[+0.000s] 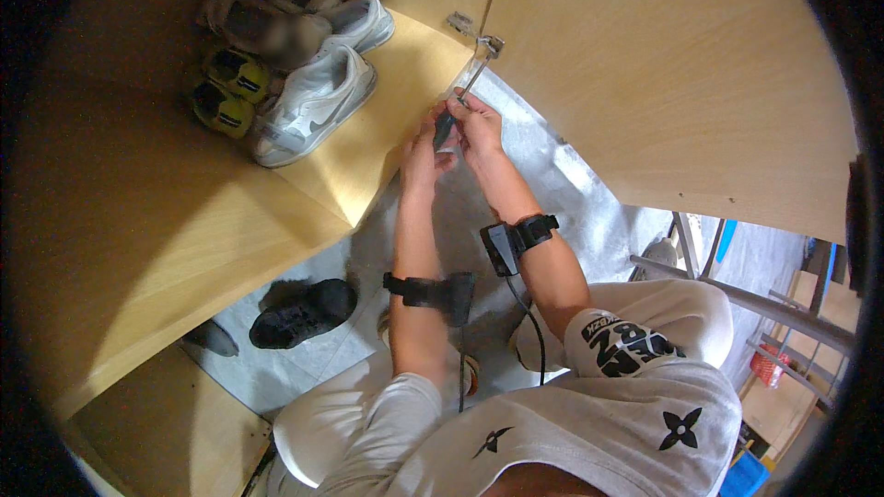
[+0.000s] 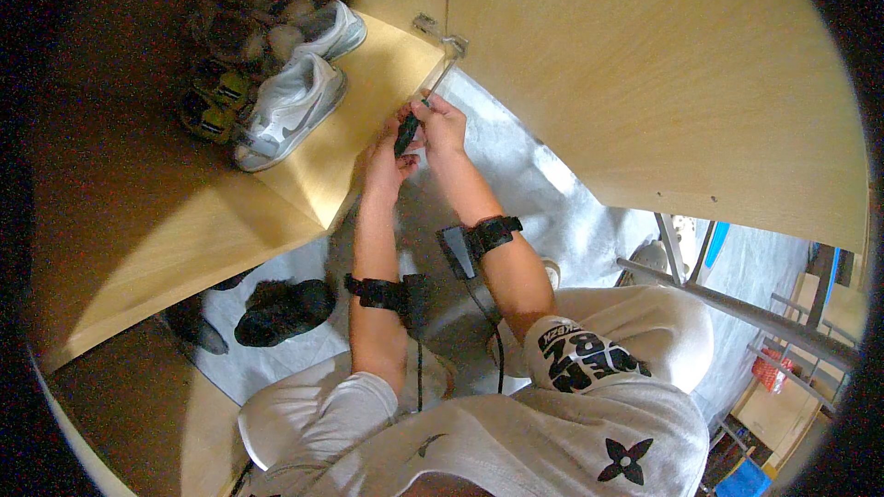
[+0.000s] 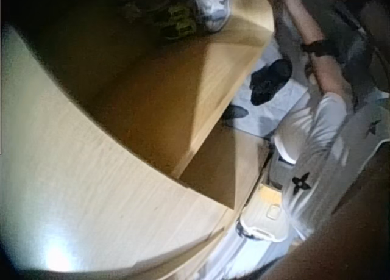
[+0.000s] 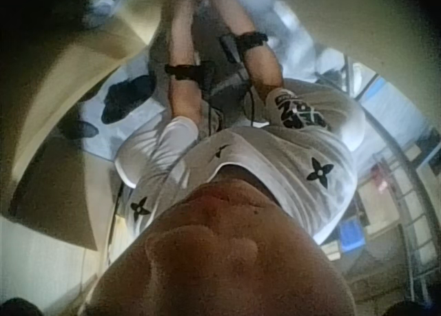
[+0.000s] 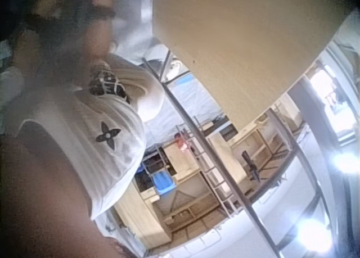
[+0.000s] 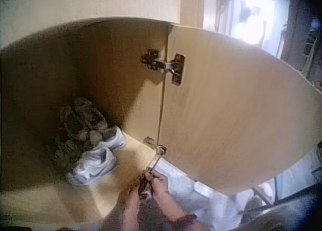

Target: The person repairs a wooden cabinet door by attaching and tightening a hinge and handle using a screwdriver.

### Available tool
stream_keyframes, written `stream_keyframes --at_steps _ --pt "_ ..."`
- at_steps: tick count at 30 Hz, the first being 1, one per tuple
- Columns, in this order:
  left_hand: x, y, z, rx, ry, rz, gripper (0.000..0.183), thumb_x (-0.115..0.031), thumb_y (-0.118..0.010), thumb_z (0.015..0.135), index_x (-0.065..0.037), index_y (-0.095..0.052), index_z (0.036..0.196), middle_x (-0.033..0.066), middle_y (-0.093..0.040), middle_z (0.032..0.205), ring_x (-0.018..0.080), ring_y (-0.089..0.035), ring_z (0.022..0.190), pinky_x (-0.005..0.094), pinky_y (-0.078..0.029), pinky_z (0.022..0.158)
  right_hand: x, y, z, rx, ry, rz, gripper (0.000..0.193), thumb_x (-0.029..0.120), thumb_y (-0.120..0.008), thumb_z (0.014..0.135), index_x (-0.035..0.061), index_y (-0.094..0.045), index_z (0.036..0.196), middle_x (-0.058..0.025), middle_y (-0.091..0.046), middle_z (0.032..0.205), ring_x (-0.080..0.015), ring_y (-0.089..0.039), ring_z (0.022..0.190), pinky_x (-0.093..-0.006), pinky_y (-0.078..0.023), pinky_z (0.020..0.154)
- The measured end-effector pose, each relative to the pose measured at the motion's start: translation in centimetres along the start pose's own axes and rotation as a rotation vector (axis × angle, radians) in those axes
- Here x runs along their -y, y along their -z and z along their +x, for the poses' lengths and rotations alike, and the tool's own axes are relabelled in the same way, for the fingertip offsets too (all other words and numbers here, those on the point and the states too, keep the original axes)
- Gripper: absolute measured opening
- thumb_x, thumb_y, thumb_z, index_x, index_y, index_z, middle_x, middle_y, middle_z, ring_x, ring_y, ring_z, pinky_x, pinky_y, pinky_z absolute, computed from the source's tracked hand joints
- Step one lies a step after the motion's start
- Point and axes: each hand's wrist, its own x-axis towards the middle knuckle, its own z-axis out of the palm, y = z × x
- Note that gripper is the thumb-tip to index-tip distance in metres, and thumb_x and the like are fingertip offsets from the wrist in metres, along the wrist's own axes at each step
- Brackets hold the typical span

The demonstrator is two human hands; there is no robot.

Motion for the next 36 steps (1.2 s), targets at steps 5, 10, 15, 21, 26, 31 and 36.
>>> stream_keyframes --at_steps 5,10,15,21,26,31,36 --pt "0.7 2.7 1.3 0.171 0.173 -0.313 0.024 -0.023 -0.058 0.089 -0.006 -0.059 0.106 0.0046 -0.059 0.087 0.0115 -0.054 0.070 0.0250 -0.043 0.055 1.0 -1.2 -1.1 0.053 -0.112 0.059 0.017 0.004 -0.062 0.082 -0.0006 -0.057 0.097 -0.0073 -0.062 0.078 -0.0145 -0.056 0.058 -0.0238 -0.044 0.050" --pt "1.4 1.4 2.1 -0.137 -0.401 0.397 0.016 -0.016 -0.060 0.087 -0.004 -0.058 0.097 0.0035 -0.057 0.081 0.0113 -0.052 0.065 0.0228 -0.042 0.051 0.5 -0.2 0.6 0.013 -0.048 -0.187 0.019 0.005 -0.068 0.077 -0.0026 -0.056 0.090 -0.0079 -0.061 0.076 -0.0144 -0.056 0.057 -0.0239 -0.045 0.052" --pt "0.2 1.2 1.3 -0.112 -0.177 0.057 0.014 -0.013 -0.060 0.086 -0.002 -0.056 0.095 0.0036 -0.057 0.078 0.0112 -0.052 0.058 0.0232 -0.043 0.052 0.5 -0.6 0.2 -0.162 0.006 -0.141 0.021 0.005 -0.072 0.074 0.0003 -0.056 0.088 -0.0060 -0.061 0.077 -0.0122 -0.054 0.058 -0.0229 -0.044 0.052" --pt "0.2 0.6 1.0 -0.070 -0.199 -0.070 0.020 -0.020 -0.056 0.090 -0.001 -0.055 0.094 0.0049 -0.059 0.079 0.0115 -0.056 0.058 0.0232 -0.046 0.053 0.9 -1.0 0.4 -0.095 0.028 -0.351 0.018 0.002 -0.066 0.076 -0.0004 -0.056 0.091 -0.0066 -0.061 0.081 -0.0137 -0.057 0.064 -0.0237 -0.046 0.056" --pt "-0.5 3.1 1.4 0.154 0.318 -0.215 0.035 -0.033 -0.052 0.092 0.001 -0.055 0.104 0.0088 -0.061 0.089 0.0138 -0.056 0.061 0.0254 -0.046 0.052 1.2 -1.3 -0.6 0.026 -0.018 -0.060 0.019 0.007 -0.066 0.079 0.0000 -0.057 0.095 -0.0056 -0.062 0.082 -0.0128 -0.057 0.066 -0.0235 -0.046 0.059" --pt "0.8 2.5 1.8 -0.044 -0.249 0.273 0.036 -0.036 -0.050 0.092 -0.004 -0.056 0.108 0.0070 -0.060 0.082 0.0146 -0.053 0.065 0.0241 -0.045 0.058 1.2 -1.3 -0.1 0.092 -0.106 -0.059 0.021 0.003 -0.063 0.080 -0.0009 -0.059 0.100 -0.0074 -0.064 0.087 -0.0141 -0.059 0.071 -0.0238 -0.047 0.062" --pt "0.2 1.4 1.1 0.024 -0.185 0.080 0.025 -0.024 -0.054 0.090 -0.004 -0.056 0.105 0.0041 -0.057 0.075 0.0131 -0.053 0.064 0.0234 -0.044 0.059 0.6 -0.2 0.8 -0.009 -0.022 -0.090 0.022 0.000 -0.060 0.082 0.0007 -0.061 0.104 -0.0047 -0.064 0.090 -0.0136 -0.060 0.073 -0.0213 -0.046 0.062"
